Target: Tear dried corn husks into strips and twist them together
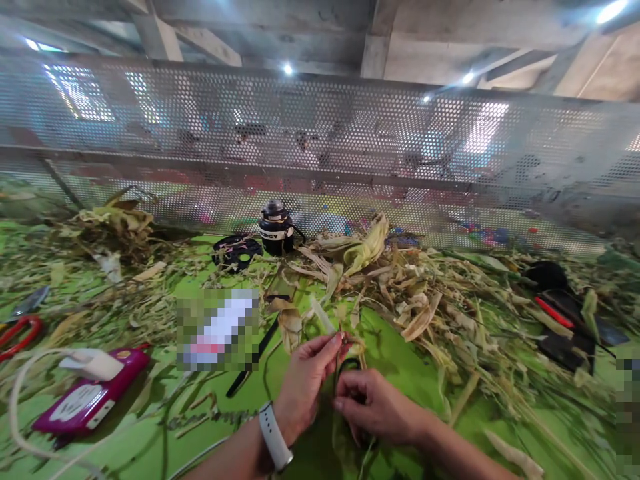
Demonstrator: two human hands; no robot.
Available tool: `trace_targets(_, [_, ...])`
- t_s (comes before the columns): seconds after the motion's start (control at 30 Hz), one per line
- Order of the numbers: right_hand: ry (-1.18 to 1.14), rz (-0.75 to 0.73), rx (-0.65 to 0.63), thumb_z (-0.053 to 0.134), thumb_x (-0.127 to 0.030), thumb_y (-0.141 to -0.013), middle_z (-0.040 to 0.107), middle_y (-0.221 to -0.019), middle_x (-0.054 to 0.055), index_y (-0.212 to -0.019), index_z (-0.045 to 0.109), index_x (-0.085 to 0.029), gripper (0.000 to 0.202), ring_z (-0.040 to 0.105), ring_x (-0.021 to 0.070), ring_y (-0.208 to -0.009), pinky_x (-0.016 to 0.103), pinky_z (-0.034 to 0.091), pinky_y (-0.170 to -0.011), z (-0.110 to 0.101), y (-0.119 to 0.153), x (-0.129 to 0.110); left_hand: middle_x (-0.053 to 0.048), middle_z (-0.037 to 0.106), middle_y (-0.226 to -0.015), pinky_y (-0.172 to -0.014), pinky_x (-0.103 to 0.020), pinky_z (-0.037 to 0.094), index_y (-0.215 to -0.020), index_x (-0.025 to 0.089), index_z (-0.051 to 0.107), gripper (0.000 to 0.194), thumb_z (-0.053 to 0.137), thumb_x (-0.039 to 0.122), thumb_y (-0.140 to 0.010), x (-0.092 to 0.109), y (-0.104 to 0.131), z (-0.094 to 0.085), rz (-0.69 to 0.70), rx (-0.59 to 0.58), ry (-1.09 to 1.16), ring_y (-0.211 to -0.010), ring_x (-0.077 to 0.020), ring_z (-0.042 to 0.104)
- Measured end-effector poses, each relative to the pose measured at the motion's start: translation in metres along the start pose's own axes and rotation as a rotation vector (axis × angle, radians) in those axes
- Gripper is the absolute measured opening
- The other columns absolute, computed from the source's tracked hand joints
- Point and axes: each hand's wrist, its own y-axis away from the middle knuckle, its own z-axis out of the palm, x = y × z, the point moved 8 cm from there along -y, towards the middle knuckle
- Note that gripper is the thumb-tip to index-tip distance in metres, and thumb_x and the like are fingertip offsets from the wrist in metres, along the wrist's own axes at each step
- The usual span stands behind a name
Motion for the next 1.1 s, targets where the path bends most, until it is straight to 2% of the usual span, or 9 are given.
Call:
trace_targets(0.27, [0.046, -0.062, 0.061, 0.054, -0.039, -0.085, 0.054, -0.052, -0.004, -0.074, 0.059, -0.017, 0.025, 0.051, 0.0082, -0.042, 0.016, 0.036, -0.041, -0.012, 0.019, -0.027, -0.002, 0.069, -0.072, -0.063, -0.023, 0.049, -0.077, 0.018, 0.070, 0.019, 0.075, 0.034, -0.066, 0.005, 0.006, 0.009, -0.099, -0.097, -0.111, -0.069, -0.0148, 0.063])
trace_targets(0.33, [0.107, -0.168, 0.240, 0.048, -0.043, -0.088, 0.056, -0.055, -0.001, -0.072, 0.060, -0.016, 0.033, 0.054, 0.0103, -0.047, 0.019, 0.040, -0.045, -0.041, 0.029, -0.045, 0.000, 0.064, -0.065, -0.049, -0.018, 0.040, -0.075, 0.018, 0.068, 0.021, 0.073, 0.037, -0.067, 0.007, 0.009, 0.012, -0.102, -0.137, -0.219, -0.058, -0.0108, 0.057])
trace_targets(0.43, [0.442, -0.345, 0.677, 0.049, -0.036, -0.089, 0.064, -0.072, 0.005, -0.072, 0.063, -0.017, 0.029, 0.059, 0.0172, -0.072, 0.029, 0.046, -0.068, -0.086, 0.047, -0.070, 0.001, 0.061, -0.061, -0.044, -0.016, 0.029, -0.074, 0.017, 0.069, 0.027, 0.075, 0.041, -0.064, 0.001, 0.013, 0.015, -0.141, -0.196, -0.309, -0.051, -0.0073, 0.048])
trace_targets(0.5, [0.609, -0.375, 0.768, 0.051, -0.034, -0.088, 0.066, -0.084, 0.008, -0.073, 0.065, -0.018, 0.025, 0.057, 0.0215, -0.090, 0.036, 0.043, -0.083, -0.094, 0.044, -0.071, -0.001, 0.062, -0.064, -0.050, -0.018, 0.033, -0.076, 0.016, 0.071, 0.029, 0.074, 0.042, -0.065, -0.001, 0.015, 0.021, -0.121, -0.272, -0.354, -0.055, -0.0087, 0.048])
trace_targets(0.57, [0.601, -0.326, 0.664, 0.050, -0.037, -0.088, 0.065, -0.081, 0.007, -0.068, 0.064, -0.017, 0.032, 0.057, 0.0210, -0.088, 0.036, 0.042, -0.083, -0.090, 0.029, -0.059, -0.002, 0.062, -0.065, -0.055, -0.019, 0.035, -0.076, 0.015, 0.073, 0.028, 0.073, 0.042, -0.067, -0.004, 0.018, 0.028, -0.084, -0.361, -0.427, -0.059, -0.0100, 0.048])
trace_targets(0.67, [0.286, -0.205, 0.481, 0.047, -0.044, -0.089, 0.058, -0.066, 0.002, -0.064, 0.061, -0.015, 0.041, 0.054, 0.0152, -0.069, 0.028, 0.043, -0.069, -0.077, 0.011, -0.033, -0.002, 0.061, -0.061, -0.052, -0.020, 0.031, -0.072, 0.015, 0.075, 0.029, 0.073, 0.043, -0.066, -0.008, 0.020, 0.031, -0.103, -0.411, -0.493, -0.054, -0.0088, 0.042])
trace_targets(0.8, [-0.118, -0.142, 0.554, 0.053, -0.051, -0.083, 0.055, -0.066, 0.000, -0.069, 0.060, -0.014, 0.040, 0.050, 0.0128, -0.064, 0.024, 0.040, -0.062, -0.078, 0.013, -0.017, 0.000, 0.057, -0.056, -0.046, -0.019, 0.024, -0.075, 0.014, 0.075, 0.033, 0.073, 0.046, -0.065, -0.009, 0.017, 0.022, -0.183, -0.331, -0.439, -0.048, -0.0068, 0.037])
trace_targets(0.93, [-0.225, -0.163, 0.638, 0.055, -0.053, -0.081, 0.051, -0.065, -0.001, -0.067, 0.055, -0.015, 0.040, 0.047, 0.0119, -0.063, 0.024, 0.039, -0.062, -0.082, 0.017, -0.014, 0.003, 0.048, -0.050, -0.044, -0.020, 0.019, -0.073, 0.014, 0.072, 0.031, 0.071, 0.046, -0.068, -0.008, 0.016, 0.018, -0.207, -0.309, -0.397, -0.046, -0.0057, 0.032])
trace_targets(1.1, [-0.220, -0.166, 0.505, 0.056, -0.053, -0.080, 0.047, -0.063, -0.002, -0.069, 0.057, -0.015, 0.040, 0.044, 0.0113, -0.062, 0.023, 0.037, -0.059, -0.072, 0.010, -0.016, 0.006, 0.040, -0.045, -0.040, -0.021, 0.013, -0.063, 0.014, 0.063, 0.037, 0.067, 0.050, -0.070, -0.015, 0.022, 0.025, -0.242, -0.405, -0.470, -0.040, -0.0042, 0.027])
